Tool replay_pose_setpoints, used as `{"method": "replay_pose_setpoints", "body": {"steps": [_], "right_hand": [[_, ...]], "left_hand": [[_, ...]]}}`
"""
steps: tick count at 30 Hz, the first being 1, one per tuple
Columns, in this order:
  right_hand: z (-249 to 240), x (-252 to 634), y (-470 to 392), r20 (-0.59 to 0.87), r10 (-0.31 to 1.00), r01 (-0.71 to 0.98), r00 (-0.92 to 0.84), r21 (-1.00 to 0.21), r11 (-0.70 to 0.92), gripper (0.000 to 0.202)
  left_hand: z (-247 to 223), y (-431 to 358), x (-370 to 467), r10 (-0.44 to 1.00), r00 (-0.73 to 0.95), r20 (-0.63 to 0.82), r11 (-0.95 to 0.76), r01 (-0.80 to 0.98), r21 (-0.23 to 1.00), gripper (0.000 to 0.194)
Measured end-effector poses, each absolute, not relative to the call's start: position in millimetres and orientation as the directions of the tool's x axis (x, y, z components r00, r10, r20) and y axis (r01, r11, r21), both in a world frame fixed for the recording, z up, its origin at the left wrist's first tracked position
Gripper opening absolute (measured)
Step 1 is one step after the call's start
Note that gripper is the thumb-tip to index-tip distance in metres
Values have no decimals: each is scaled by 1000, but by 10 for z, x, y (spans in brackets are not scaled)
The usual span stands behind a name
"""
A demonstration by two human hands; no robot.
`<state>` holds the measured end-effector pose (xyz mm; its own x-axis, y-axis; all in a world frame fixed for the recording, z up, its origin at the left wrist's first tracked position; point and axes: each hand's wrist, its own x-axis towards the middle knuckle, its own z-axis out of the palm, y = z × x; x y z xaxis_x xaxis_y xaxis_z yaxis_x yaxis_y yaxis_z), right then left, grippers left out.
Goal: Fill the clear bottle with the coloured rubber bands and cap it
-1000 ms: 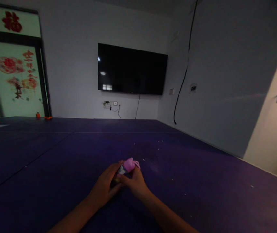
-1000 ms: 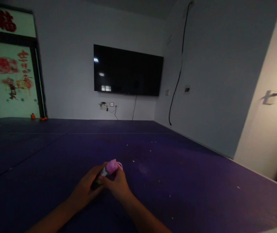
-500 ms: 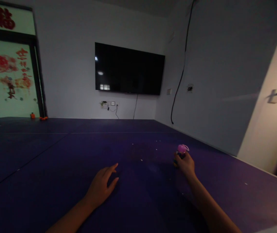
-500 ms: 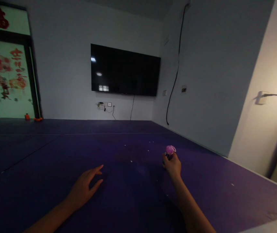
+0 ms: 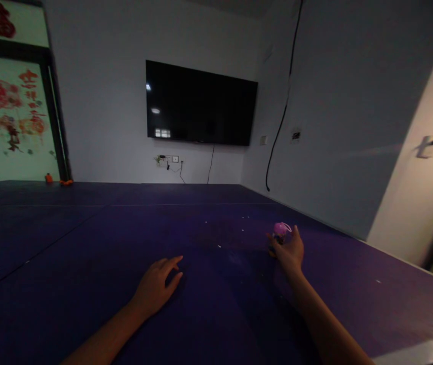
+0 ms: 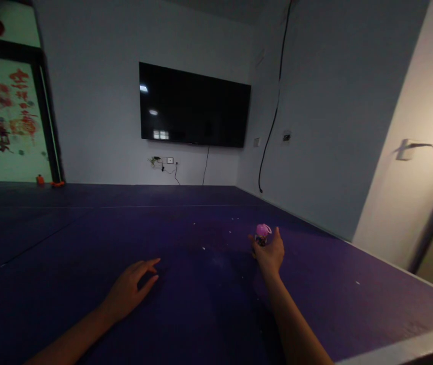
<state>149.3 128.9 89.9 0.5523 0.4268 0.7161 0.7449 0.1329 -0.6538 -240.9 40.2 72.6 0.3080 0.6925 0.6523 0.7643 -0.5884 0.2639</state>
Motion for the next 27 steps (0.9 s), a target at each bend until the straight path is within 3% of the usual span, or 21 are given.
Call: {"method": "replay_pose_setpoints", "body": {"steps": [2,4,6,8,10,12,14,18,27], "right_hand": [[1029,1341,1190,833,181,822,523,-549,151,73],[1169,1081,1083,908,70,874,414,-417,249,54],[1278,717,987,954,151,872,258,-297,389,36],[1324,288,900,933,359,792,26,-238,562,31],[1292,-145,809,809,560,727,-177,-276,629,40],[1191,-519,708,649,675,695,-351,-303,652,48],[1053,-780,604,569,667,667,-481,-255,700,52],[832,-932,463,491,516,528,-702,-128,840,53],[827,-787,397,409,468,490,-783,-56,870,55]], "left_hand": [[726,410,-2400,692,301,655,-585,767,265,34],[727,413,-2390,695,301,653,-581,770,264,34],[730,410,-2386,697,300,651,-579,772,265,33],[735,403,-2393,698,289,656,-574,773,270,34],[739,398,-2407,694,272,667,-572,770,282,36],[737,398,-2422,682,268,680,-588,754,292,44],[723,400,-2427,661,299,688,-630,719,294,52],[686,380,-2373,642,431,634,-726,608,321,50],[756,258,-2234,726,496,476,-682,603,414,39]]}}
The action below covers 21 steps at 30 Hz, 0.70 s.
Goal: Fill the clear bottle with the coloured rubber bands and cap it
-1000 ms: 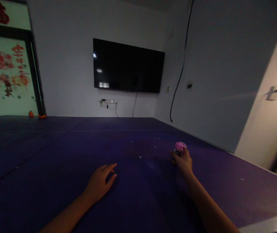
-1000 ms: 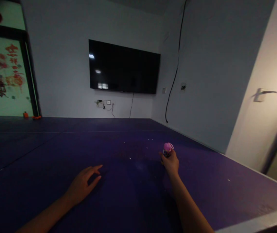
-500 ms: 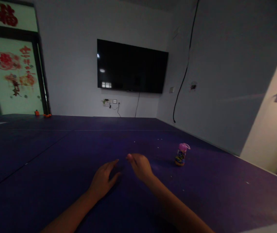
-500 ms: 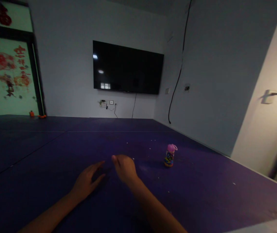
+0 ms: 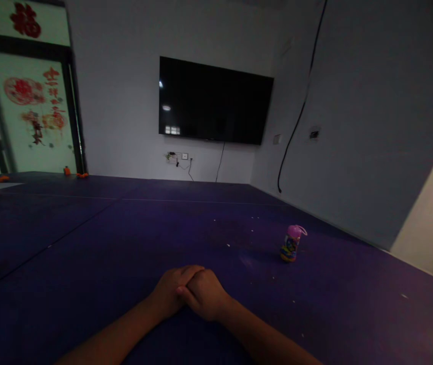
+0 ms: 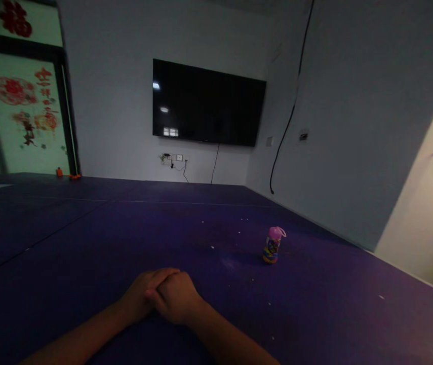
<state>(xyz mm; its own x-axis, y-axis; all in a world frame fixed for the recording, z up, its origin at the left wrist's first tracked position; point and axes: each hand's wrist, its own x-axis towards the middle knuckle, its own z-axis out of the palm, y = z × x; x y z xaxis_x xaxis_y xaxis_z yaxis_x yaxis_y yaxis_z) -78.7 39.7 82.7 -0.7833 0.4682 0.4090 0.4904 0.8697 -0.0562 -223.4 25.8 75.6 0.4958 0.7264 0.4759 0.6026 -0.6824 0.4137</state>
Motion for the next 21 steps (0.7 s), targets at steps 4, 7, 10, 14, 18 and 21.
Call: {"method": "replay_pose_setpoints", "body": {"steps": [4,7,10,14,18,21], "right_hand": [[828,-814,371,394,463,489,-794,-39,871,51],[830,-826,360,380,462,487,-801,-33,873,50],[836,-832,355,366,466,494,-805,-19,869,48],[852,-830,347,357,479,508,-802,-14,861,48],[840,-818,338,356,478,508,-803,-9,861,47],[819,-832,355,354,462,494,-813,0,870,46]], "left_hand": [[775,230,-2236,720,501,479,-681,644,349,36],[783,217,-2242,719,519,462,-683,653,327,36],[795,211,-2249,722,526,449,-679,664,314,37],[809,204,-2254,732,521,438,-665,687,293,35],[764,206,-2254,734,530,424,-666,684,299,34],[724,248,-2270,728,544,417,-669,696,259,34]]}}
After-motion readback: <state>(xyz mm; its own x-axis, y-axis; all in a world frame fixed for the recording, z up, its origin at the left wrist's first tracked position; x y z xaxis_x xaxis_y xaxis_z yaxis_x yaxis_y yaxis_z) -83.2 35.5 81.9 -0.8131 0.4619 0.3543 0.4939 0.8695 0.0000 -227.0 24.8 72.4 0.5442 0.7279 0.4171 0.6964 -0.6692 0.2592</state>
